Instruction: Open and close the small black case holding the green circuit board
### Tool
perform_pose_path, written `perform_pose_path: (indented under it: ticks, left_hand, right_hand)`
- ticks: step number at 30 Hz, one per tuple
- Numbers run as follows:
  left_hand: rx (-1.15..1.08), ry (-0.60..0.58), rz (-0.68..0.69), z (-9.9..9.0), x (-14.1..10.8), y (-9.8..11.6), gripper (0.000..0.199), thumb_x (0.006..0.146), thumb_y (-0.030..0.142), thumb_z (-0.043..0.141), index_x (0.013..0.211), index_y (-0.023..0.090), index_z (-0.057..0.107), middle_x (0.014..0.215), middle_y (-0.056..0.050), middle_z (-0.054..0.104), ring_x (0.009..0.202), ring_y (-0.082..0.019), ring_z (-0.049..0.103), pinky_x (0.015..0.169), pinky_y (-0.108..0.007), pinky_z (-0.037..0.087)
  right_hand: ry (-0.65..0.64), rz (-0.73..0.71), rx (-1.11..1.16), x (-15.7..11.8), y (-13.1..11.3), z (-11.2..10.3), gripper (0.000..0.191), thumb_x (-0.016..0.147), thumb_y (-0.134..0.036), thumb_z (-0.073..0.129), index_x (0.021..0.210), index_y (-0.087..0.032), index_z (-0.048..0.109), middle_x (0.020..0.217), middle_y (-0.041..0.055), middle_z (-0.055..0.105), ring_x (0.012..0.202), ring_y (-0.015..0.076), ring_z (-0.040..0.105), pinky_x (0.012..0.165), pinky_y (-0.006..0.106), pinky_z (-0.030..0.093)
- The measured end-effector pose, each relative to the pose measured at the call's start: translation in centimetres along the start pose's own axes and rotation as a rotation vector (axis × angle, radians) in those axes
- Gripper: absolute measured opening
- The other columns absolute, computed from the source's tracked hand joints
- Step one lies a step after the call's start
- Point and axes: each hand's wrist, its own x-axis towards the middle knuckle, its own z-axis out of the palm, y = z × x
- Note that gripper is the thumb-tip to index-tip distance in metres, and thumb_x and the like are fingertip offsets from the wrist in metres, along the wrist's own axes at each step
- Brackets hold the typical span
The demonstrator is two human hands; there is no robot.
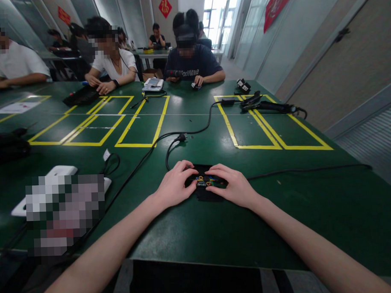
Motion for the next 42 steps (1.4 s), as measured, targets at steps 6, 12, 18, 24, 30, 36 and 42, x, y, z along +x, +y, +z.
perform_pose_path:
  ticks: [6,12,18,24,30,36,42]
  left_hand:
    - [-0.036,-0.039,-0.037,0.0,-0.1,0.0,0.018,0.093,0.02,0.061,0.107,0.021,0.072,0.118,-0.006,0.06,0.097,-0.019,0.067,0.082,-0.031,0.059]
    - [-0.05,-0.015,-0.106,-0.3,0.1,-0.1,0.021,0.093,0.024,0.063,0.113,0.021,0.066,0.117,-0.005,0.06,0.082,-0.015,0.066,0.071,-0.029,0.055]
    - [0.015,-0.089,-0.145,-1.3,0.7,-0.6,0.015,0.095,0.034,0.064,0.092,0.02,0.066,0.088,-0.001,0.069,0.076,-0.017,0.065,0.067,-0.027,0.048]
    - [0.0,-0.069,-0.111,-2.0,0.8,-0.3,0.025,0.1,0.039,0.058,0.091,0.02,0.07,0.085,-0.001,0.072,0.075,-0.016,0.066,0.069,-0.026,0.045]
    - [-0.261,-0.16,-0.084,-2.0,0.5,0.0,0.025,0.098,0.036,0.058,0.086,0.017,0.069,0.075,0.0,0.069,0.065,-0.013,0.06,0.062,-0.023,0.041]
    - [-0.376,-0.28,-0.039,-2.0,0.1,-0.1,0.023,0.093,0.033,0.059,0.079,0.016,0.064,0.061,0.004,0.054,0.054,-0.009,0.047,0.055,-0.021,0.034]
    - [-0.303,-0.273,-0.057,-1.9,0.0,-0.4,0.015,0.088,0.032,0.066,0.081,0.018,0.064,0.058,0.007,0.047,0.052,-0.009,0.043,0.053,-0.021,0.032]
  right_hand:
    - [0.023,0.067,-0.061,0.1,-0.3,0.5,0.03,0.088,-0.04,0.074,0.111,-0.022,0.072,0.114,0.0084,0.07,0.098,0.024,0.072,0.084,0.036,0.061]
    - [0.07,0.105,0.029,0.1,-0.3,-0.2,0.036,0.089,-0.042,0.07,0.12,-0.024,0.067,0.121,0.0099,0.063,0.083,0.0189,0.068,0.074,0.034,0.06]
    - [0.015,0.133,0.032,0.0,0.9,-2.0,0.017,0.095,-0.035,0.059,0.1,-0.02,0.066,0.092,0.0061,0.068,0.07,0.0166,0.062,0.062,0.029,0.05]
    - [-0.021,0.155,-0.012,-0.1,1.3,-3.0,0.027,0.099,-0.039,0.053,0.092,-0.019,0.07,0.08,0.0053,0.072,0.063,0.017,0.062,0.06,0.03,0.044]
    - [-0.091,0.078,0.072,-0.8,0.9,-3.8,0.031,0.1,-0.039,0.051,0.088,-0.017,0.07,0.069,0.0033,0.067,0.053,0.0133,0.053,0.055,0.027,0.04]
    - [-0.233,0.041,0.14,-1.0,0.7,-3.9,0.035,0.1,-0.041,0.05,0.088,-0.018,0.072,0.07,0.0028,0.066,0.051,0.0114,0.049,0.054,0.026,0.038]
    - [-0.281,0.062,0.11,-0.9,0.6,-3.4,0.031,0.097,-0.038,0.051,0.087,-0.019,0.073,0.068,0.0024,0.066,0.051,0.012,0.05,0.052,0.026,0.036]
